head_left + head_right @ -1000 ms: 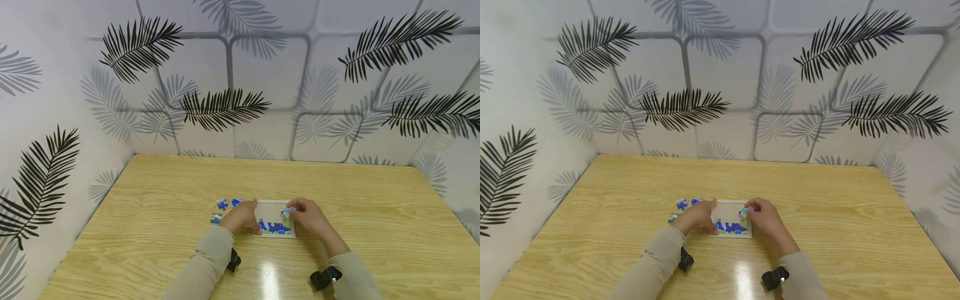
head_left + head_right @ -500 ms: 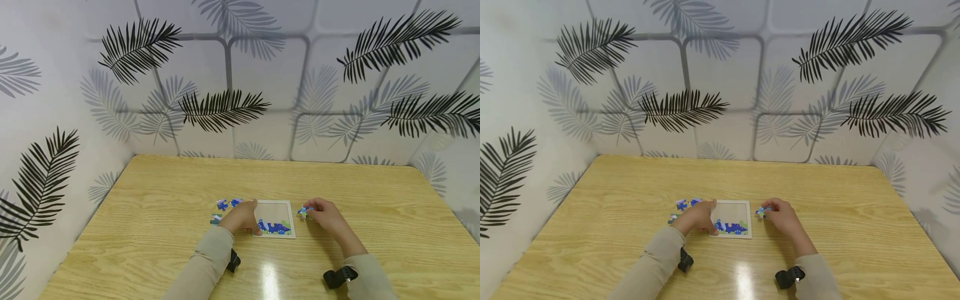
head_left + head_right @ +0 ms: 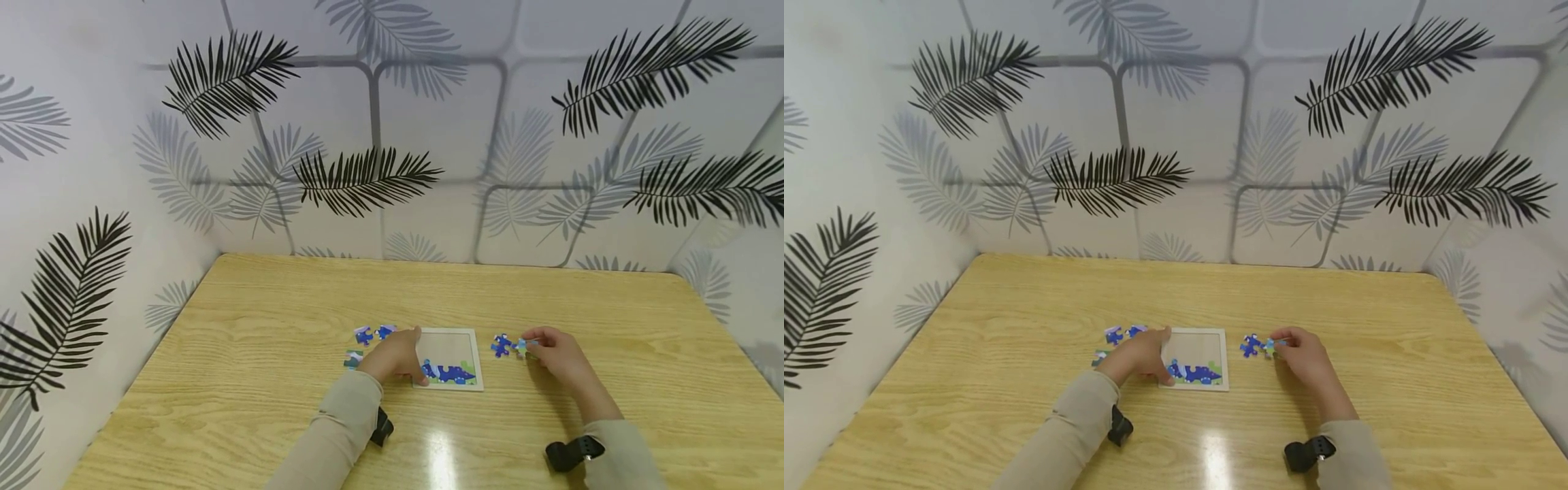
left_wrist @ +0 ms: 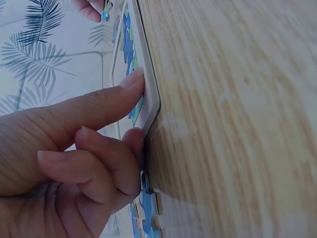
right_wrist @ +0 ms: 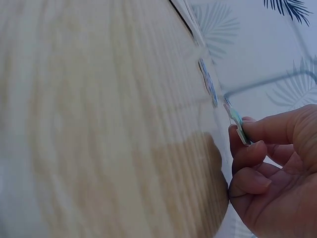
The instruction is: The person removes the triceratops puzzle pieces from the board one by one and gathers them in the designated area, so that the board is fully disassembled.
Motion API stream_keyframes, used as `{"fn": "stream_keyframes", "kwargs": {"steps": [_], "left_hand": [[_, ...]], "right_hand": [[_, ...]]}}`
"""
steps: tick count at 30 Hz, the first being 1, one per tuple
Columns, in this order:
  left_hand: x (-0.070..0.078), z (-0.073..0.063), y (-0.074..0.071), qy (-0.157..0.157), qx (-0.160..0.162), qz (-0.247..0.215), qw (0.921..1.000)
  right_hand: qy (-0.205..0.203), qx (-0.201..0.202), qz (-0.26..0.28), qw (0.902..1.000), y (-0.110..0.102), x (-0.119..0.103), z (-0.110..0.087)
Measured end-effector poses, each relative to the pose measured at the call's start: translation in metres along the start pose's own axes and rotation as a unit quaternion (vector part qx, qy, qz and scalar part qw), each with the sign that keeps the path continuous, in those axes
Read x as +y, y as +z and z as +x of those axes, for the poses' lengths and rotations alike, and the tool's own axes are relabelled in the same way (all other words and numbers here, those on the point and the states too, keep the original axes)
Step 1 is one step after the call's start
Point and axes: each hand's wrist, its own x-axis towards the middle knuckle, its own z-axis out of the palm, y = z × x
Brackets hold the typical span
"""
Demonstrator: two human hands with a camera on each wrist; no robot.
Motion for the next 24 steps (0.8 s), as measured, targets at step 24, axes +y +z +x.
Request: {"fn": "stream_keyframes", "kwargs": {"steps": [24], "left_hand": [[-0.0017,0.0002,0.0005,-0.001,-0.008,-0.017,0.9998]], "right_hand": [[-0.023,0.000,0.000,0.9997,-0.0067,0.0101,0.0052]]}}
